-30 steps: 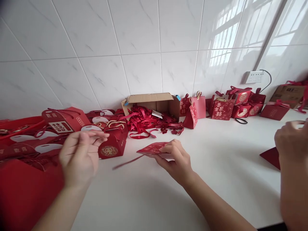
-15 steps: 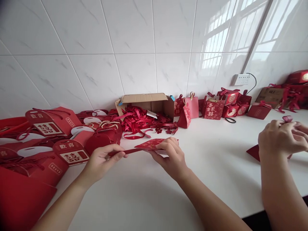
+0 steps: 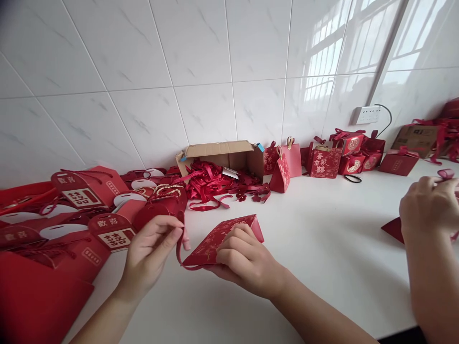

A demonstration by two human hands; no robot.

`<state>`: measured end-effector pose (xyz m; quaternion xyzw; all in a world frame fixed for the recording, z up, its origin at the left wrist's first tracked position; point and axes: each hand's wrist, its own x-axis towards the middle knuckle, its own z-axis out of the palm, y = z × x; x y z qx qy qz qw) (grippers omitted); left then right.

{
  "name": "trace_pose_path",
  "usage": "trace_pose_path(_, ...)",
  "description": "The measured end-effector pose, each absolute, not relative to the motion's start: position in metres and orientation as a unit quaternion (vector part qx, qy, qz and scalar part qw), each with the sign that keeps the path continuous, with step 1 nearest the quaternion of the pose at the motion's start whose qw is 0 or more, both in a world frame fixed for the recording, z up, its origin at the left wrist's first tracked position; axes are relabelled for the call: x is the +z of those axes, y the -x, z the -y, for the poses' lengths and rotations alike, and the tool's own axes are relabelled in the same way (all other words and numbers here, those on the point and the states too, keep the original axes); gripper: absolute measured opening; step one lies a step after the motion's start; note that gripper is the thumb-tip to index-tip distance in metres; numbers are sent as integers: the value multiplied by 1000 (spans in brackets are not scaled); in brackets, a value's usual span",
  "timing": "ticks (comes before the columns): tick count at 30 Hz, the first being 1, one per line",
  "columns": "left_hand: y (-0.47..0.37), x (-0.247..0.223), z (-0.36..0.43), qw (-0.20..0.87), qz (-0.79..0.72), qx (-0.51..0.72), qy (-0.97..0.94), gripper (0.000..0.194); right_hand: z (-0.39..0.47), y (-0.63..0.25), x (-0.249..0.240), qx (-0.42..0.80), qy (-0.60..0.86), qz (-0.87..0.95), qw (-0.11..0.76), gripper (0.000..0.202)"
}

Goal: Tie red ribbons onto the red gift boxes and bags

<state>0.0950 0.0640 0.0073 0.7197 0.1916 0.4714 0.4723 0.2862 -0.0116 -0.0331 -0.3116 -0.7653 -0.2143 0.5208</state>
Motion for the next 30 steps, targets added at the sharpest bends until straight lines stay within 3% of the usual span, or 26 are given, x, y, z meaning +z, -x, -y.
trace_pose_path(4,-96,4,-66,500,-168,389,-755,19,10,-289,-32,-206,310,752,544,18)
trace_pose_path(10,-103,0,-62,440,-160,349,-811,11,10,-293,-36,-178,328,751,546,21)
trace_pose_path(17,-106,-4,-60,467,-204,367,-778,12,9,-294,-37,-184,333,746,547,25)
trace_pose_path(30,-104,-4,-61,475,-141,354,-793,12,10,-293,-34,-181,331,740,557,23)
